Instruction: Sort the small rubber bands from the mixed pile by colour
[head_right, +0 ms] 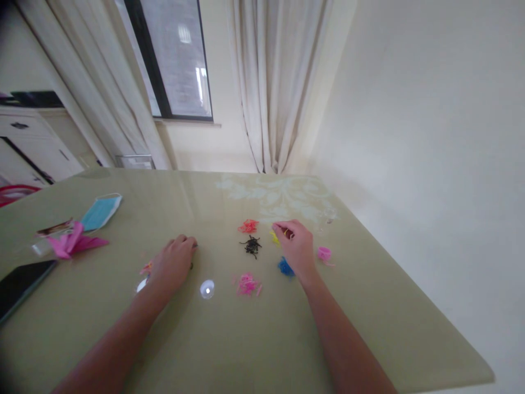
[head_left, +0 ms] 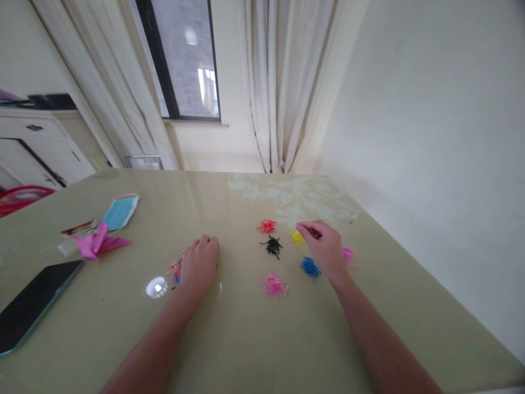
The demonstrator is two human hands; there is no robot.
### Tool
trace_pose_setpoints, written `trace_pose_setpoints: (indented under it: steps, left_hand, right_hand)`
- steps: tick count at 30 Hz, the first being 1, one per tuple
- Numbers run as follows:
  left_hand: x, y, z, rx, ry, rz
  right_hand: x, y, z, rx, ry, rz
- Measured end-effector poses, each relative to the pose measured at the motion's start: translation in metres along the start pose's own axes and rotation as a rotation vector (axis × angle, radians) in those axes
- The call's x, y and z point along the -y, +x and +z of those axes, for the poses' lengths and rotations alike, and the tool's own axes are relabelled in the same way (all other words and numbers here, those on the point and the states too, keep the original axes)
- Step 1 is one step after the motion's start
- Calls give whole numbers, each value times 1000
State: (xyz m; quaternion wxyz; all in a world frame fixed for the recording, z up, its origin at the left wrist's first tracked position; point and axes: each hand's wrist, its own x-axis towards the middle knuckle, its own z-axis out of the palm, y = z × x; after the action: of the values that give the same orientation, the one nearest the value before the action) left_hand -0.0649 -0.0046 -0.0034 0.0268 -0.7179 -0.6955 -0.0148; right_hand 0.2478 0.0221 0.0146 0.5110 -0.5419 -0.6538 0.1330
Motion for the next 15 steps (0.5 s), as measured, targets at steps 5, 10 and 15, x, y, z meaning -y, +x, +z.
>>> trace_pose_setpoints:
  steps: [5,10,15]
  left_hand:
    - [-4,-2,-2,-21,4,5]
    - [-5,-1,0,-61,-31,1]
    - [-12,4,-1,-183,-473,61]
  right_hand:
    - [-33,7,2,62,-207,47]
    - [-45,5,10,95,-262,46]
    - [-40,6,7,71,-265,45]
